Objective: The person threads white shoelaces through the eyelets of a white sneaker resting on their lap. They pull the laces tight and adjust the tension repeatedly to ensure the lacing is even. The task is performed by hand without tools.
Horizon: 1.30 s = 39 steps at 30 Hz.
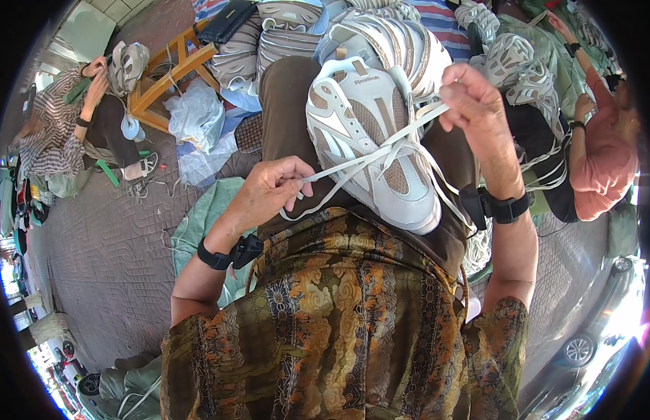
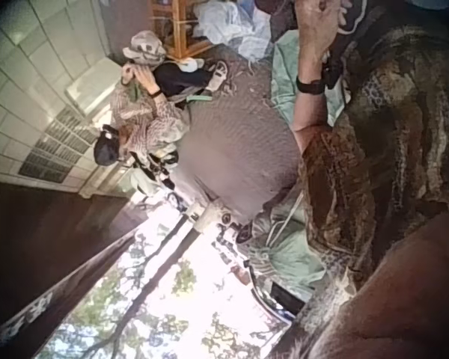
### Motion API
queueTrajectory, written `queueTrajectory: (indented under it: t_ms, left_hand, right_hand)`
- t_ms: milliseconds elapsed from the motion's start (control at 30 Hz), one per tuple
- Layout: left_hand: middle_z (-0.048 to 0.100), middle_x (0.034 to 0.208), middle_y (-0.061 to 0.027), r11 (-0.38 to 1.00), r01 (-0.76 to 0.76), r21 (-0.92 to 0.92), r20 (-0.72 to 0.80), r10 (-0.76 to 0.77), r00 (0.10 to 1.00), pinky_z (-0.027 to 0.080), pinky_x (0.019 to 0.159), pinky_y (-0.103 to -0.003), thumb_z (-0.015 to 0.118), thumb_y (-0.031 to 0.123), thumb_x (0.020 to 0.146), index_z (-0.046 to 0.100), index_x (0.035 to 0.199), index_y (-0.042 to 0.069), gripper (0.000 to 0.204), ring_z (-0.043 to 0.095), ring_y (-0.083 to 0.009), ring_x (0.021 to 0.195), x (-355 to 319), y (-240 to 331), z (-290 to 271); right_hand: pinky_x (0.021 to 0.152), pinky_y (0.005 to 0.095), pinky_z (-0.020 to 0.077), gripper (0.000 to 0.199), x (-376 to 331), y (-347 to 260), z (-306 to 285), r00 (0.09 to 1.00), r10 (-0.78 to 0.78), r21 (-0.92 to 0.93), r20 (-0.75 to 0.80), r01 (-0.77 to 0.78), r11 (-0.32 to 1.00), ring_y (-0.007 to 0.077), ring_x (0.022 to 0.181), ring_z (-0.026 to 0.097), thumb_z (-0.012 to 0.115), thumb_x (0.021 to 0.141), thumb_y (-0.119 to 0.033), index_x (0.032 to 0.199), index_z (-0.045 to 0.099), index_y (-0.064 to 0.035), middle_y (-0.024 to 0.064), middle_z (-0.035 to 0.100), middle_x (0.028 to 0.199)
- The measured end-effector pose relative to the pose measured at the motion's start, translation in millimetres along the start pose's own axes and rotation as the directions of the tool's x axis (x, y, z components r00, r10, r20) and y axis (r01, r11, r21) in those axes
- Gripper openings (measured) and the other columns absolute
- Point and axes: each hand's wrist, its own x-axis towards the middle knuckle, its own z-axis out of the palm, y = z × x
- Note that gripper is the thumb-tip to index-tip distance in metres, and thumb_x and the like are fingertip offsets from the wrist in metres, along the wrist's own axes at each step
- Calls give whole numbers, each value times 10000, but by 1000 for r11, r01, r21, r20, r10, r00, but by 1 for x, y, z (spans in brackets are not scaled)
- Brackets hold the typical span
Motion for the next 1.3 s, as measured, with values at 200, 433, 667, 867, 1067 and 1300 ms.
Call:
queueTrajectory:
  t_ms: [200, 433, 667, 867, 1067, 1300]
  left_hand:
    - [648, 770, -30, 984, 90, -154, 162, -65, 985, 417, 504, -173, 500, -9, 895, 619, 988, 12, 152, 513, -23, 549, -1, -8, -2]
    - [640, 799, -25, 996, -16, -93, -179, -1, 984, 403, 479, -165, 482, 13, 918, 627, 991, 37, 164, 527, -22, 573, 8, -3, -2]
    - [631, 845, -21, 882, -371, 292, -202, 435, 877, 461, 632, -222, 582, 18, 911, 612, 970, 15, 66, 554, -67, 695, 23, 52, 21]
    - [573, 836, -129, 615, -546, 569, -41, 684, 729, 462, 718, -405, 595, -49, 751, 568, 896, 3, 156, 563, -340, 805, 70, 76, 34]
    - [578, 935, -147, 537, -576, 616, 88, 680, 728, 445, 810, -412, 590, -28, 749, 582, 931, 16, 187, 547, -359, 928, 93, 69, 34]
    - [583, 983, -116, 555, -573, 602, 125, 644, 755, 437, 828, -402, 611, -38, 723, 590, 946, 37, 237, 537, -340, 937, 93, 67, 30]
  right_hand:
    - [550, 242, 413, 121, 38, -1, -83, 989, -72, 241, -132, 103, 965, 55, 533, 415, 657, 874, -66, 991, 627, -55, -38, 541, 729]
    - [631, 264, 484, 159, 48, 6, -110, 980, -105, -470, -167, 14, 882, 126, 645, 566, 598, 900, -110, 1034, 651, -44, 39, 593, 741]
    - [675, 280, 486, 196, -18, -8, -1, 835, -440, -736, 330, 520, 434, 176, 753, 591, 661, 812, 13, 1004, 644, -21, 94, 627, 913]
    - [610, 334, 542, 334, -39, 18, 26, 688, -338, -688, 643, 712, 141, 236, 753, 638, 677, 628, -12, 950, 617, -76, 66, 576, 895]
    - [593, 324, 526, 275, -28, 29, 34, 578, -374, -632, 725, 775, -28, 190, 768, 621, 669, 654, -48, 911, 575, -36, 78, 550, 896]
    - [657, 392, 478, 63, -34, 34, 32, 861, -321, -549, 395, 501, 669, 349, 754, 578, 534, 903, -23, 955, 497, -27, 141, 528, 901]
